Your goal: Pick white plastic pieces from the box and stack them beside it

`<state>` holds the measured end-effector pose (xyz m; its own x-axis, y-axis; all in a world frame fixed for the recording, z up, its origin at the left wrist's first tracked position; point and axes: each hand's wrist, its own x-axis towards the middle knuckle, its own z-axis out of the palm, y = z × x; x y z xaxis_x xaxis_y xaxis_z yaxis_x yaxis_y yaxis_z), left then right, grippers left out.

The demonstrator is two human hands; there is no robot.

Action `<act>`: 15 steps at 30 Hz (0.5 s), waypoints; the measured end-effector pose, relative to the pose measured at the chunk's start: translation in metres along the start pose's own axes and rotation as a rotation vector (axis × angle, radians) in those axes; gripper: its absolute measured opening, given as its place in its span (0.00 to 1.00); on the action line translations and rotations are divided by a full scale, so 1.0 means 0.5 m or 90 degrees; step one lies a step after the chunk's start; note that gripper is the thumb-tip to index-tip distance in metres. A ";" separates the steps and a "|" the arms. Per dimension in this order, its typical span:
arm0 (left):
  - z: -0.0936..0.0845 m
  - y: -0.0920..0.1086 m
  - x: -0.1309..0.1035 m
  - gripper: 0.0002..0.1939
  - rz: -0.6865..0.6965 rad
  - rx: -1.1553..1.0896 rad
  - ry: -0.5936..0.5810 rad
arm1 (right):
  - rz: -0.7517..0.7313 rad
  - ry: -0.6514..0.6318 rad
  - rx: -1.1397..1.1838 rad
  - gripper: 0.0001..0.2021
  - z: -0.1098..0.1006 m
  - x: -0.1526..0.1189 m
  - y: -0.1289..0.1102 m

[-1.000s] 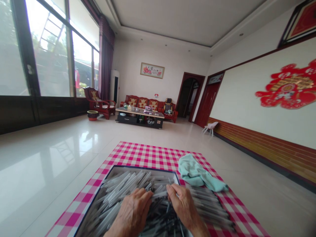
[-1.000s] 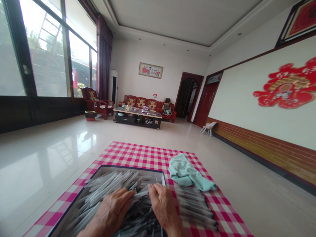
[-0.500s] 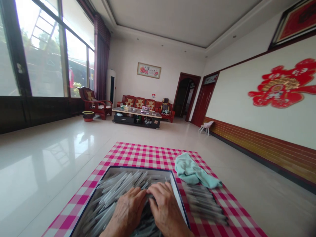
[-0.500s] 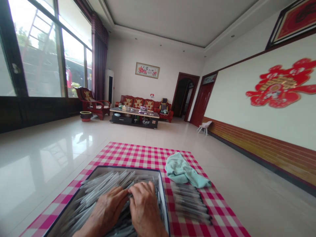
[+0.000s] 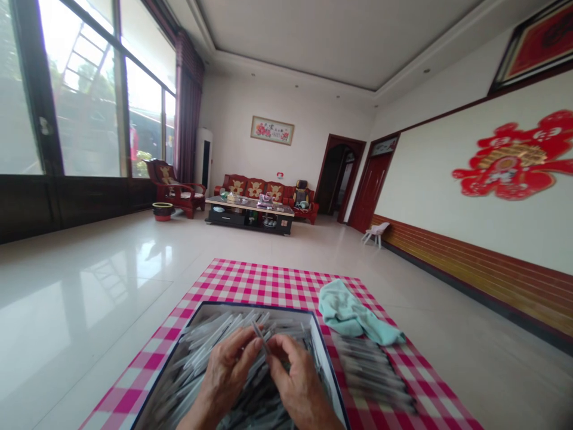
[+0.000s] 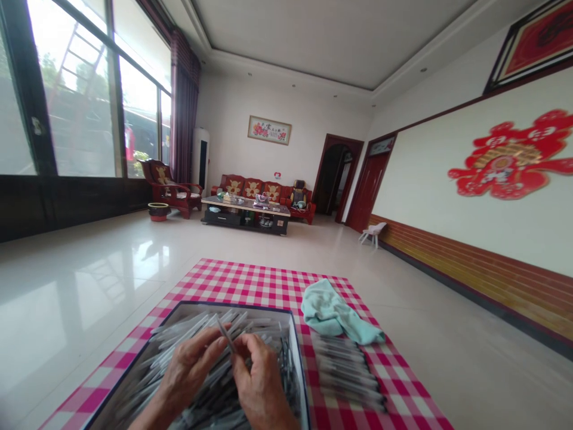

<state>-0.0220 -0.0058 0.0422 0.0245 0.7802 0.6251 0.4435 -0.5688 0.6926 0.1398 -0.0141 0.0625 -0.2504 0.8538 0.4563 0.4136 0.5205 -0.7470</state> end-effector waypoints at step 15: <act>0.002 -0.018 -0.004 0.16 -0.070 0.123 0.228 | -0.003 -0.111 -0.187 0.13 -0.054 0.002 0.043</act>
<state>-0.0250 -0.0020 0.0345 -0.3301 0.6746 0.6603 0.5869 -0.4012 0.7032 0.1719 -0.0020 0.0597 -0.3886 0.8519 0.3512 0.6405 0.5237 -0.5617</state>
